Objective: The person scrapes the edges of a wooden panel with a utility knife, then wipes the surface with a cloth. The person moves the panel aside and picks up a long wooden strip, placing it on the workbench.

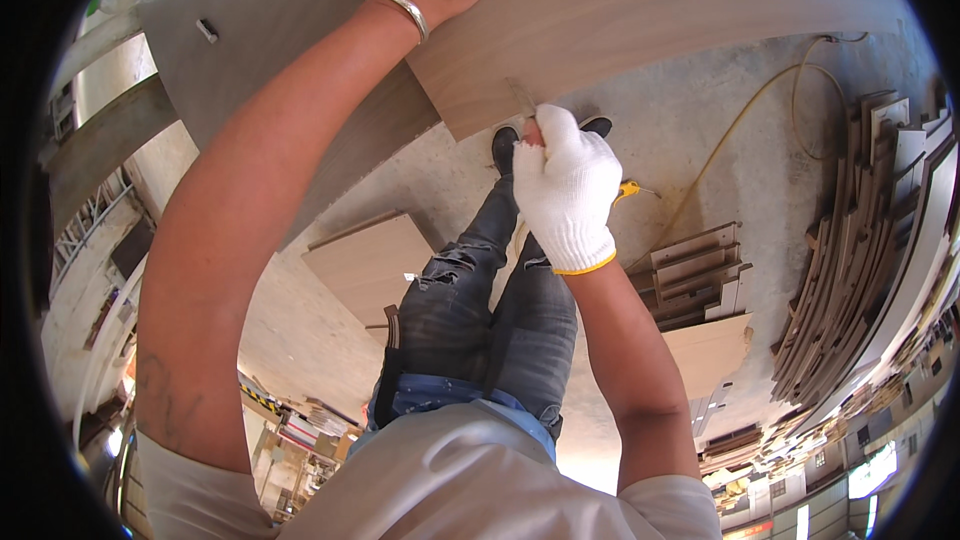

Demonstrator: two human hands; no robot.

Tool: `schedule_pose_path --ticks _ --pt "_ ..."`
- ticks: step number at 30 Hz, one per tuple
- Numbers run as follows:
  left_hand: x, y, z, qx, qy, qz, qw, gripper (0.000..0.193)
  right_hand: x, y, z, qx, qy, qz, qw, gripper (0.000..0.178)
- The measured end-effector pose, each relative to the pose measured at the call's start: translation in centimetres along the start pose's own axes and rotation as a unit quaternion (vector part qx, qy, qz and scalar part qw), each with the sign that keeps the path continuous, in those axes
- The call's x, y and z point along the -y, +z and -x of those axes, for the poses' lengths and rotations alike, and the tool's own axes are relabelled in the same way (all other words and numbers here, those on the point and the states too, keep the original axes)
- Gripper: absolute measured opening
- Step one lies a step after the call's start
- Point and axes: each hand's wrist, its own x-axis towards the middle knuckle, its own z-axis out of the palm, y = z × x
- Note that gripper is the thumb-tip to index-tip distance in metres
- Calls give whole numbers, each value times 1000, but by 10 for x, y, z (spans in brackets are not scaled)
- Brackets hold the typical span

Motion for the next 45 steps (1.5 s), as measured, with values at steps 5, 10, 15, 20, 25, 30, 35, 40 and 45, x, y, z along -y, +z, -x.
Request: schedule_pose_path --ticks 5,10,15,20,25,30,35,40,45 --pt "0 3 2 0 0 4 1000 30 4 4 3 8 -48 26 998 12" --pt "-1 1 0 4 -4 4 1000 30 6 5 5 22 -48 21 998 13" --pt "-1 0 1 0 -2 -1 1000 32 4 2 4 14 -48 26 998 13" --pt "-2 2 1 -5 -2 -4 1000 34 5 1 5 15 -60 27 998 14" --pt "0 1 2 -9 -3 -6 1000 34 4 0 2 6 -40 19 999 15" --pt "1 1 1 23 -15 8 1000 40 17 29 19 57 -89 -25 994 12" --pt "1 3 0 58 -44 -8 997 37 6 31 53 159 -85 -144 973 15" --pt "11 -3 1 58 -13 -2 998 45 -13 17 77 214 30 -196 957 13" --pt "4 -9 -1 110 -29 3 994 57 -49 -29 46 220 160 -243 931 15"
